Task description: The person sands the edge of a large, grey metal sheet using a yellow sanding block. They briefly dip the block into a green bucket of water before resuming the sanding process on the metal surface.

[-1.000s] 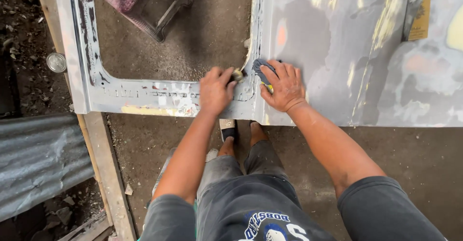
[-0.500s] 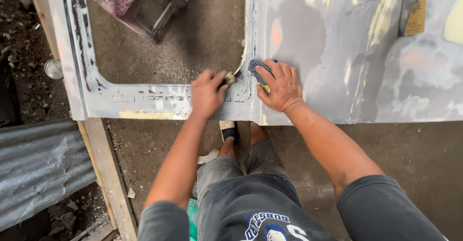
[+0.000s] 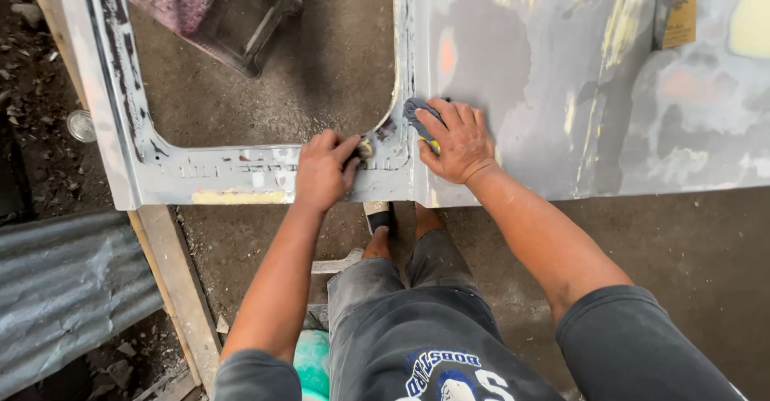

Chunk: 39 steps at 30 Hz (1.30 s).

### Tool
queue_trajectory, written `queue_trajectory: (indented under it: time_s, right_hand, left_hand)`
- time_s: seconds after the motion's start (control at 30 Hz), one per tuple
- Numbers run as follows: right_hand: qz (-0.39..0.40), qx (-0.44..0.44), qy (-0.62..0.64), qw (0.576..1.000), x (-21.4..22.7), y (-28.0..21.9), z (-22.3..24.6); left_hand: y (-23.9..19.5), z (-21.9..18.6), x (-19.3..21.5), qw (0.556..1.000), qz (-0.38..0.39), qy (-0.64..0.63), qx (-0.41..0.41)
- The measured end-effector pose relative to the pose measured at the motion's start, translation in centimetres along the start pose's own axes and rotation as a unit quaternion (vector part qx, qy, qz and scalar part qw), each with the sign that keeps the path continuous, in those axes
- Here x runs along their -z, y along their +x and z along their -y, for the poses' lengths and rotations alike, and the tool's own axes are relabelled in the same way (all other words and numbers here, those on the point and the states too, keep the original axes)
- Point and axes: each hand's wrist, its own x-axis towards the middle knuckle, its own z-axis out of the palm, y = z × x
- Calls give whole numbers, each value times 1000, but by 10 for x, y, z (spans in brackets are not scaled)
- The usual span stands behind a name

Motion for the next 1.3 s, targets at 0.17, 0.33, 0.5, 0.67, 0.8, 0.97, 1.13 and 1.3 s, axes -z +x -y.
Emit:
queue_trajectory:
  time_s: [0.17,0.33,0.5,0.67,0.8,0.97,1.13,1.3]
  right_hand:
    - [-7,5,-4,1000,2,5,4]
    - [-6,13,2,1000,0,5,5]
    - [-1,8,-9,1000,2,8,4]
    - [-9,9,-4,1000,2,4,6]
    - [-4,-7,-8,1000,3,2,3]
    - [-6,5,-1,1000,2,6,7]
    - [-11,5,-2,1000,1,4,6]
    - [3,-2,3,1000,1,8,6]
  left_hand:
    - [17,-37,-29,998,-18,4,-59]
    - [14,-19,-14,997,-18,2,-69]
    - [8,-3,-25,999,-32,-18,-4]
    - [18,-35,-29,1000,-3,-9,-30]
    - [1,9,-9,999,11,9,48]
    - [17,-28,-27,1000,3,-29,10]
    - [12,-19,-13,999,1,-22,-39]
    - [5,7,-9,999,-15,-27,34]
